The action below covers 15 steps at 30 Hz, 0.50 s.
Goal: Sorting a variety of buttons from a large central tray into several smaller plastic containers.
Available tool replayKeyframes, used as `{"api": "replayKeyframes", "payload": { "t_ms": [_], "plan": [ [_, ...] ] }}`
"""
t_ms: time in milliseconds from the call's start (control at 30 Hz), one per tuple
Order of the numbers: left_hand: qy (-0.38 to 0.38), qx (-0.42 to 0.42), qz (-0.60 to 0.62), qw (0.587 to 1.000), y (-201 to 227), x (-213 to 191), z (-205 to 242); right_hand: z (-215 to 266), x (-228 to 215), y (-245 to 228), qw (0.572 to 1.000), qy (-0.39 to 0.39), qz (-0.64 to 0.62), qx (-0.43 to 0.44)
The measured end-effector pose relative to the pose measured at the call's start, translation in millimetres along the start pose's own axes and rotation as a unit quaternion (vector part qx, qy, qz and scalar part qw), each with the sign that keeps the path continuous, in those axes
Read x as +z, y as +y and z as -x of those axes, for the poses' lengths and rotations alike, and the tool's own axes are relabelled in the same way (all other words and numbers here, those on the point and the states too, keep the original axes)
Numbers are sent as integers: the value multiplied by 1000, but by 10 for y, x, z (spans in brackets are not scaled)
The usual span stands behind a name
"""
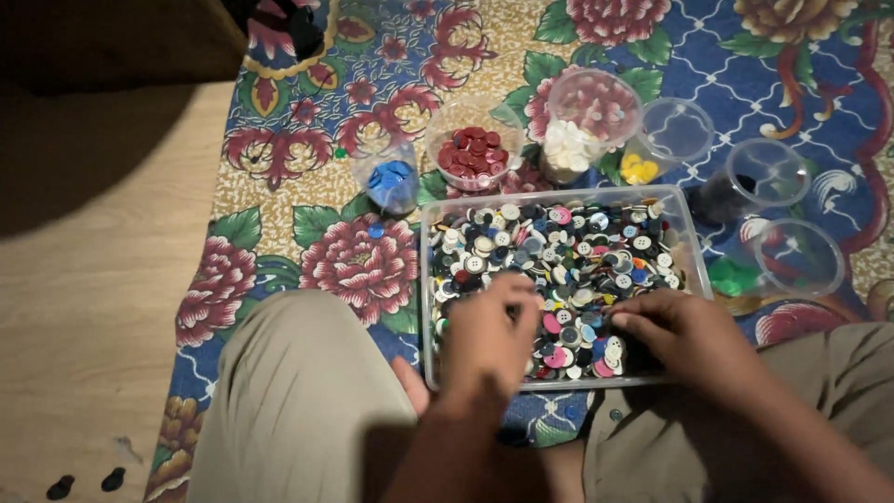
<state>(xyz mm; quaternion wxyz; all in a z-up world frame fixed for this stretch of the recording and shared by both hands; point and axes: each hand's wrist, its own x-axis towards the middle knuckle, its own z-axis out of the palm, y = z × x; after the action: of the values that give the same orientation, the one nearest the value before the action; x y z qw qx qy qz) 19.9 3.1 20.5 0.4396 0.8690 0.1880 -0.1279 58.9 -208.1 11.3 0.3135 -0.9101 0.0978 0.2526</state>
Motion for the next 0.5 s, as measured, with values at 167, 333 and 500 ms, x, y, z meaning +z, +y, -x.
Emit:
{"api": "replayKeyframes", "payload": {
  "t_ms": [167, 333, 500],
  "plan": [
    [-31, 96, 11, 995, -215, 317, 120, 0, -167, 100, 989, -6, -135, 58],
    [-37, 143, -30, 989, -256, 306, 85, -12, -266, 196, 961, -2, -268, 60],
    [-34, 103, -71, 992, -241, 289, 86, -77, -208, 261, 991, 21, -134, 1]
  ]
}}
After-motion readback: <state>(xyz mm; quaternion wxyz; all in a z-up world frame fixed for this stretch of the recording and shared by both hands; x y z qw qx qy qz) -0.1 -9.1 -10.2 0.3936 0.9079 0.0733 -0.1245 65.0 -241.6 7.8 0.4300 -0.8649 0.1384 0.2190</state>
